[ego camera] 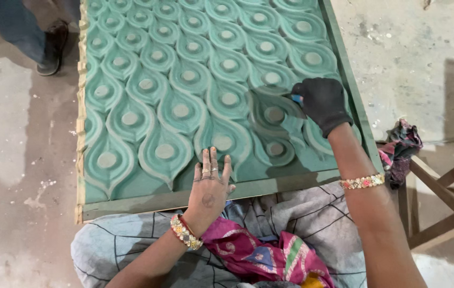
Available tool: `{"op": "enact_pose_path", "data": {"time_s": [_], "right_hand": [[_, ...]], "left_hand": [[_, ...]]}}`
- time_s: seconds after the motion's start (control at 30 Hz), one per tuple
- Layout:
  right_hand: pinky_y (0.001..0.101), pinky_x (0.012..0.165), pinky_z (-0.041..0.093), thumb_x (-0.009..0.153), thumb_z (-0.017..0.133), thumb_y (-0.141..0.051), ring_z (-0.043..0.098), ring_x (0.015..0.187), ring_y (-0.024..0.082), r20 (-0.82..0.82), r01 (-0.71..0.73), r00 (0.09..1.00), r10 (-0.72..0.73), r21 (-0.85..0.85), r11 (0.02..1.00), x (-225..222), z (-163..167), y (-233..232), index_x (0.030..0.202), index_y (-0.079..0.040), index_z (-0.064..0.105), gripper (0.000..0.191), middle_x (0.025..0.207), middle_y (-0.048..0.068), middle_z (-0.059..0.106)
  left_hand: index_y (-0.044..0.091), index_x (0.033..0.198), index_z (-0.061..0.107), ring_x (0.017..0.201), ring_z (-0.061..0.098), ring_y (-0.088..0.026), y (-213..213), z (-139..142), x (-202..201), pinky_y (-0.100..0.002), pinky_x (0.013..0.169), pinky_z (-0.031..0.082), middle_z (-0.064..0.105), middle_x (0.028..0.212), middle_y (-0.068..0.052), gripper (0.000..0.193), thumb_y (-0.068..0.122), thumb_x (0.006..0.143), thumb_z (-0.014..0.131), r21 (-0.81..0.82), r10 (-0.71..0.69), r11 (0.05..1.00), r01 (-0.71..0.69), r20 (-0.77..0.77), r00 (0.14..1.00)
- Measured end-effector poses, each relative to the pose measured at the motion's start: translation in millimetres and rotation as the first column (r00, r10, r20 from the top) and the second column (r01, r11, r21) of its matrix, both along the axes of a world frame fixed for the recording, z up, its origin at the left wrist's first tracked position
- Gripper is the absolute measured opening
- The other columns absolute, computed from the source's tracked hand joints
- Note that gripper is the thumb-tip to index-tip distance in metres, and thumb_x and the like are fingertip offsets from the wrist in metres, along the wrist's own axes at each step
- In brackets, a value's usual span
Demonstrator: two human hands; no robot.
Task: The person smooths the surface of a large green decorative panel with a peacock feather pattern using a blue sanding block. They work systematically across the raised motifs, occasionally pausing to adjust their grip or position.
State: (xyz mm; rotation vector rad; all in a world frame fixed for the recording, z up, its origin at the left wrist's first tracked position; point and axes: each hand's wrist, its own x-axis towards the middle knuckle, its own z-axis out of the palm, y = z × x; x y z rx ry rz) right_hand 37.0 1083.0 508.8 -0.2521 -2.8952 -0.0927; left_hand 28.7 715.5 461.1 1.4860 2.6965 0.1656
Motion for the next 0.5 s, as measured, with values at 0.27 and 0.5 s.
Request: {"op": "enact_pose_path", "data": {"time_s": [0.27,0.5], "right_hand": [[0.0448,0.067,0.05,0.088,0.07,-0.025,0.068,0.078,0.027,-0.097,-0.123,0.986,0.138,0.148,0.981,-2,0,-9,0.096,-0.02,0.078,0.012,0.087,0.004,0.071],[0.0418,0.077,0.052,0.091,0.073,-0.019,0.069,0.086,0.023,-0.059,-0.074,0.994,0.09,0.238,0.969,-10,2,-14,0.091,-0.027,0.079,0.01,0.087,0.0,0.072]], "left_hand": [[0.001,0.155,0.026,0.149,0.017,-0.05,-1,-3,0,-0.058,0.113,0.03,0.015,0.16,-0.038,0.082,0.046,0.094,0.057,-0.055,-0.003,0.998,0.005,0.024,1.0],[0.002,0.156,0.027,0.151,0.017,-0.049,-2,-6,-2,-0.058,0.114,0.029,0.016,0.161,-0.037,0.079,0.046,0.097,0.055,0.017,-0.002,1.0,0.002,-0.009,1.0]]}}
